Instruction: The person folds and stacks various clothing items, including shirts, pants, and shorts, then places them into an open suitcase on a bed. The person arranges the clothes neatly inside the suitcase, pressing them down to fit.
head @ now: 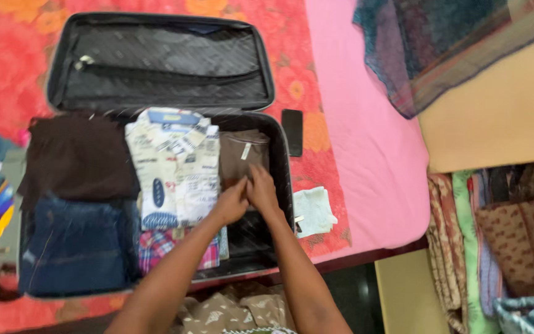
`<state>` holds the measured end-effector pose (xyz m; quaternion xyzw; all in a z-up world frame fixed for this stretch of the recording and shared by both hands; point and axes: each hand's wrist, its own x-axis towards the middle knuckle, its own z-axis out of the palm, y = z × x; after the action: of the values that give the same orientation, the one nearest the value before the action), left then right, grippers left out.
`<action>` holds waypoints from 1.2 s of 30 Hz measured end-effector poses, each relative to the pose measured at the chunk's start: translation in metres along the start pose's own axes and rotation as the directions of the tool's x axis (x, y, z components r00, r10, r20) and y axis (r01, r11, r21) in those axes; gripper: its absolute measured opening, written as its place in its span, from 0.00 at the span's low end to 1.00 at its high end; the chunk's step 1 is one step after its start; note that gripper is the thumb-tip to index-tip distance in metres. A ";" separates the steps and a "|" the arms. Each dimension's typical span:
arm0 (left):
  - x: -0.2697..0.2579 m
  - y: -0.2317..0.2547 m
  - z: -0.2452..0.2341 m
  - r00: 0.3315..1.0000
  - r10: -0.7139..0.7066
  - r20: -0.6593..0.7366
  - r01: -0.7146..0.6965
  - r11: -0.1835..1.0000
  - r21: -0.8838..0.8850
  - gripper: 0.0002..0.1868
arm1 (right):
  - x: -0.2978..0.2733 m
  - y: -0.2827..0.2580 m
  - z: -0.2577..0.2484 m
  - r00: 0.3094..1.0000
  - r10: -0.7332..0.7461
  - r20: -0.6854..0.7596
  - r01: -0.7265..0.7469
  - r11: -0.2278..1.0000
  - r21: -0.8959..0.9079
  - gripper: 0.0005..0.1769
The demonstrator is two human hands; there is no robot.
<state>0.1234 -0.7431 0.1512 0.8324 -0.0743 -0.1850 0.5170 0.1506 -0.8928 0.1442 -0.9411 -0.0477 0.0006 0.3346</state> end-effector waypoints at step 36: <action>-0.319 -0.510 -0.473 0.105 -0.926 -0.362 0.299 0.376 -0.877 0.37 | -0.025 -0.504 0.566 0.800 0.361 0.479 -0.576 0.685 0.445 0.14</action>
<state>-0.0232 -0.0169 -0.0405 0.5164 0.6424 0.0225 0.5658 0.0621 -0.1498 0.0217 -0.7595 0.1422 0.2711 0.5740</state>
